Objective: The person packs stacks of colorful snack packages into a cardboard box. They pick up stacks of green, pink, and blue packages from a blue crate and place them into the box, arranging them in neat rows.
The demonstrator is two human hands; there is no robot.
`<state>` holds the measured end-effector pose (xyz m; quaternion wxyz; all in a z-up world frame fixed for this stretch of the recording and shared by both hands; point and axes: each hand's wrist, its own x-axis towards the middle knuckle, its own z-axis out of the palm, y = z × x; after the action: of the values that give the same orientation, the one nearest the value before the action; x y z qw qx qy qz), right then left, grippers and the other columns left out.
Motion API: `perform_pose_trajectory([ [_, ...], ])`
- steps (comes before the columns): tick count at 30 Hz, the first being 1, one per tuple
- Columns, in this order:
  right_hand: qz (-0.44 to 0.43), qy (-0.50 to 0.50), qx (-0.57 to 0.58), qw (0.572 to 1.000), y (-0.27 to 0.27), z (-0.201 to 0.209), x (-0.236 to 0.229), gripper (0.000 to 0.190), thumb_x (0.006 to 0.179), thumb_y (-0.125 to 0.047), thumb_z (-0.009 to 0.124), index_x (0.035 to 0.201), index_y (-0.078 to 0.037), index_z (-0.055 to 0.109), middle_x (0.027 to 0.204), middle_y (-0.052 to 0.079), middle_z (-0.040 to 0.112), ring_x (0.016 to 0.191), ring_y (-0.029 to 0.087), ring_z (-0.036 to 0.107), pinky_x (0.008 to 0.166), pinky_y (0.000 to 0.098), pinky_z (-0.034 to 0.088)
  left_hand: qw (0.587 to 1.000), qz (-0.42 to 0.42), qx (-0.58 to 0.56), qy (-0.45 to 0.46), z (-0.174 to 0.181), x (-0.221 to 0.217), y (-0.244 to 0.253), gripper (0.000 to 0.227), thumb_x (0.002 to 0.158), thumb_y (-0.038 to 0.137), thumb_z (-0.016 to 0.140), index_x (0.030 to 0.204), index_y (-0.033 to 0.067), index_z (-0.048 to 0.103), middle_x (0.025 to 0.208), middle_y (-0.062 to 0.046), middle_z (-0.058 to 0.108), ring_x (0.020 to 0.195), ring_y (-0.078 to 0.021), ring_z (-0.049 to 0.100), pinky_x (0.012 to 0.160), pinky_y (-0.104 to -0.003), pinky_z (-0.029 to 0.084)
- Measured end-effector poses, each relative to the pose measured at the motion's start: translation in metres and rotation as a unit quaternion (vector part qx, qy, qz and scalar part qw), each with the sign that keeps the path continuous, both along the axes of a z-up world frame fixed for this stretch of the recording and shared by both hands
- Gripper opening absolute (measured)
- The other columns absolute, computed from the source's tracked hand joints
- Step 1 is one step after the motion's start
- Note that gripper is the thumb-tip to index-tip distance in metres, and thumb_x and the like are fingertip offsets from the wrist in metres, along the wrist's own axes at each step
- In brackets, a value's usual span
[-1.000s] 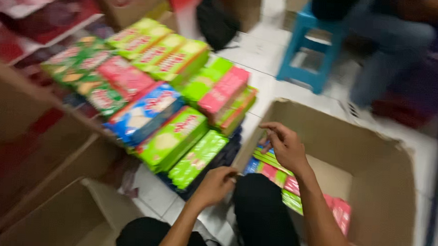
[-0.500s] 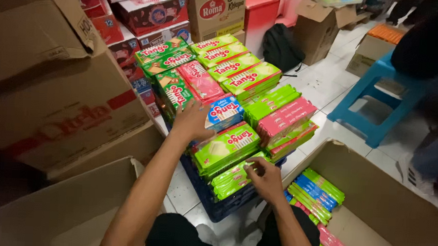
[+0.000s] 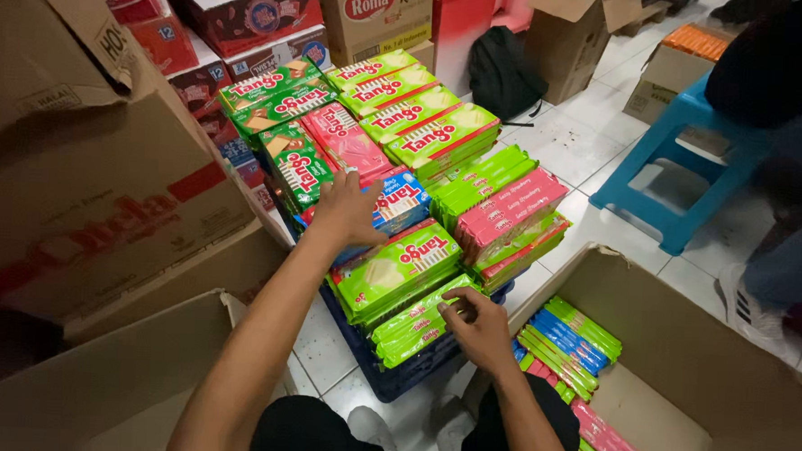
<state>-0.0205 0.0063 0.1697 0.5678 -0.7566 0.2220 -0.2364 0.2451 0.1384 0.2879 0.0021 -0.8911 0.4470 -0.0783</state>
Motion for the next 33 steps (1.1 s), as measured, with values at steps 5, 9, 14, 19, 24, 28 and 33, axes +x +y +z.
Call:
perform_pose_trajectory([
  [5,0.003,-0.011,0.006,1.0,-0.002,0.002,0.001,0.019,0.083,-0.009,0.078,0.102,-0.01,0.079,0.07,0.017,0.075,0.06,0.025,0.076,0.062,0.0358,0.058,1.0,-0.015,-0.007,0.016,0.002,0.003,-0.005,0.112,0.058,0.068,0.081,0.154,0.0217,0.043,0.116,-0.017,0.051,0.114,-0.041,0.054,0.092,-0.051,0.045],
  [9,0.001,-0.018,0.026,0.999,-0.005,-0.001,0.004,0.02,0.082,-0.009,0.079,0.102,-0.008,0.079,0.069,0.015,0.074,0.059,0.022,0.074,0.061,0.0329,0.057,0.994,-0.037,-0.054,0.086,0.019,-0.011,0.0,0.121,0.052,0.063,0.088,0.155,0.0212,0.04,0.115,-0.019,0.047,0.11,-0.0495,0.062,0.091,-0.057,0.051],
  [14,0.005,-0.011,0.025,1.0,-0.006,-0.004,0.005,0.021,0.081,-0.007,0.078,0.103,-0.007,0.079,0.069,0.016,0.074,0.059,0.023,0.076,0.059,0.0326,0.056,0.974,-0.021,-0.132,0.185,0.054,-0.027,0.02,0.117,0.057,0.053,0.092,0.155,0.0148,0.041,0.123,-0.025,0.047,0.117,-0.0566,0.059,0.099,-0.059,0.051],
  [19,0.0,-0.044,0.054,0.998,0.003,0.009,-0.001,0.029,0.081,-0.013,0.083,0.108,-0.005,0.077,0.072,0.017,0.073,0.061,0.021,0.073,0.061,0.0336,0.056,0.898,0.036,-0.32,0.301,0.086,-0.055,0.043,0.117,0.056,0.042,0.092,0.158,0.0184,0.039,0.123,-0.024,0.051,0.126,-0.0454,0.056,0.108,-0.052,0.043],
  [24,0.041,-0.139,0.197,0.97,-0.012,0.018,-0.015,0.047,0.091,-0.023,0.073,0.131,-0.002,0.063,0.097,0.023,0.071,0.078,0.028,0.076,0.07,0.0373,0.065,0.776,-0.061,-0.478,0.408,0.062,-0.086,0.03,0.114,0.059,0.014,0.096,0.156,0.0012,0.038,0.099,-0.016,0.053,0.086,-0.0263,0.068,0.077,-0.036,0.06],
  [28,0.08,-0.177,0.266,0.944,-0.007,0.08,-0.052,0.079,0.083,-0.045,0.068,0.151,-0.014,0.044,0.125,0.025,0.065,0.108,0.035,0.072,0.087,0.0492,0.062,0.738,-0.046,-0.498,0.453,0.049,-0.136,0.014,0.113,0.059,0.021,0.097,0.155,0.003,0.04,0.104,-0.017,0.051,0.091,-0.03,0.067,0.081,-0.04,0.06],
  [33,0.07,-0.126,0.193,0.97,0.0,0.143,-0.096,0.11,0.074,-0.05,0.077,0.164,-0.022,0.021,0.136,0.026,0.059,0.113,0.036,0.068,0.084,0.05,0.063,0.774,-0.018,-0.451,0.444,0.056,-0.216,-0.021,0.118,0.06,0.049,0.094,0.156,0.0078,0.04,0.118,-0.024,0.049,0.109,-0.0375,0.062,0.097,-0.044,0.05],
])
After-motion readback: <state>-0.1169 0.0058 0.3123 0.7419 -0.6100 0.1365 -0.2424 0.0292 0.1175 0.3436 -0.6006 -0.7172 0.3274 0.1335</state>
